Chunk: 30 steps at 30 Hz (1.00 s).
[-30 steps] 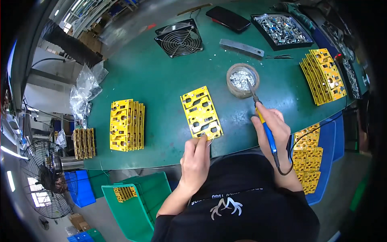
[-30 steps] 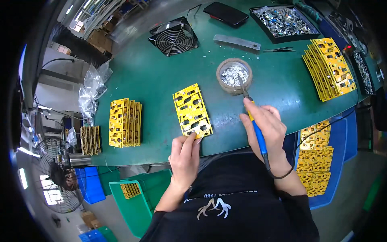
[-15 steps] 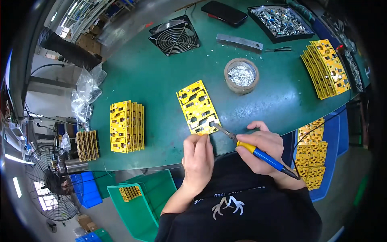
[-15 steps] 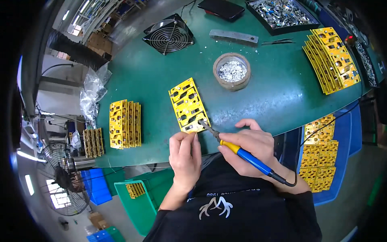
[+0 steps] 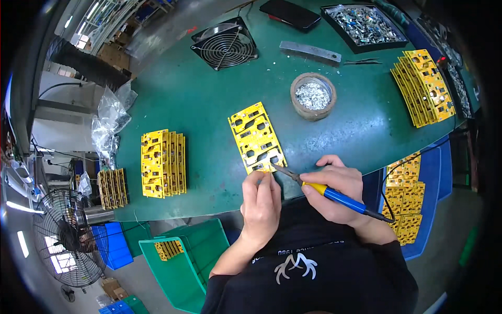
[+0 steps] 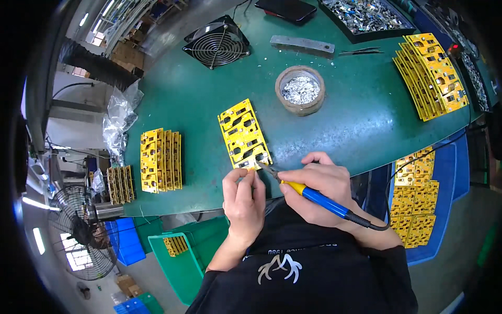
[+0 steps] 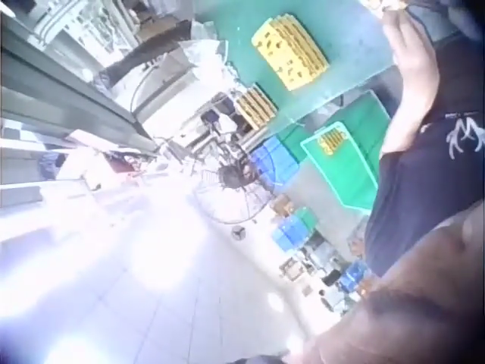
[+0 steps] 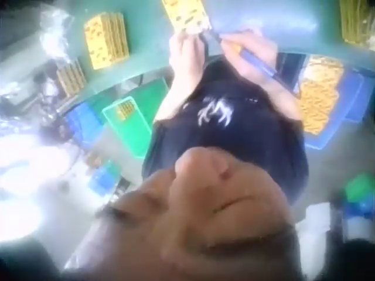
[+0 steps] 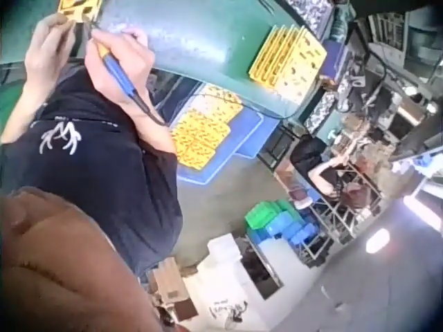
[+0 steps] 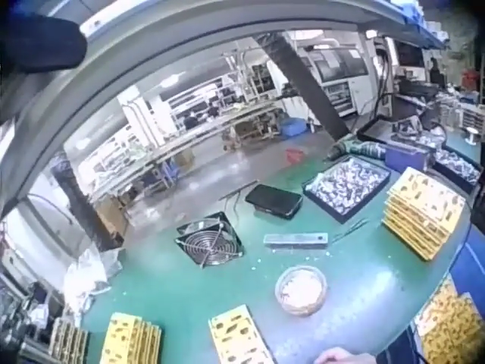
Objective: The person solders electronic components onto yellow printed circuit boards using a soldering iron and solder wire.
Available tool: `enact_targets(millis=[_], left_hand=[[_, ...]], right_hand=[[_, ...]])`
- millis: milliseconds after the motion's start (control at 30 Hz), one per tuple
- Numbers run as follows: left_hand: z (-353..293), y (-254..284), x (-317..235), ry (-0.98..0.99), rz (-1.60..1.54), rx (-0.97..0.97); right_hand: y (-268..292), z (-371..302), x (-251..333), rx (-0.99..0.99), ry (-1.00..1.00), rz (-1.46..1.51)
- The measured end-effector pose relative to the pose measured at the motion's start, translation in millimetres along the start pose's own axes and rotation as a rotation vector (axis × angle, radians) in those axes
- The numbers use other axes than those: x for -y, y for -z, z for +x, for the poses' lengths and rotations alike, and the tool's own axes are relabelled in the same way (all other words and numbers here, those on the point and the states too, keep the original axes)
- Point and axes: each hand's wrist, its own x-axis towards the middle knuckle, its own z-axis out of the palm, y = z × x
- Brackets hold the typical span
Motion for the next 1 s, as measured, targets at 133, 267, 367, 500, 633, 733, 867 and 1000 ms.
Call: enact_targets(millis=[133,267,367,500,633,733,867,1000], left_hand=[[-1.1,-1.0,0.4,0.0,-0.013,0.0],[0.1,-0.8,-0.1,-0.01,0.0,0.001],[-0.9,-0.5,1.3,0.009,0.002,0.017],[0.8,4.0,5.4,0.0,0.002,0.03],[1.2,10.2,15.1,0.028,0.019,0.129],[1.4,12.0,23.9,-0.031,0.054,0.179],[6.7,22.6,25.3,-0.061,-0.011,0.326],[10.0,24.8,25.8,-0.088,-0.001,0.34]], right_hand=[[-1.1,1.8,1.3,0.003,0.006,-0.007],[-1.4,1.6,1.8,0.018,0.008,-0.011],[-3.0,1.0,1.3,0.021,0.015,-0.01],[-1.0,1.1,2.8,0.039,0.01,-0.024],[-2.4,0.3,4.0,0.021,0.035,-0.034],[-2.1,-0.2,6.0,0.039,0.036,-0.046],[-2.0,-3.1,7.1,0.034,0.06,-0.056],[-5.3,-4.8,6.6,0.008,0.067,-0.054]])
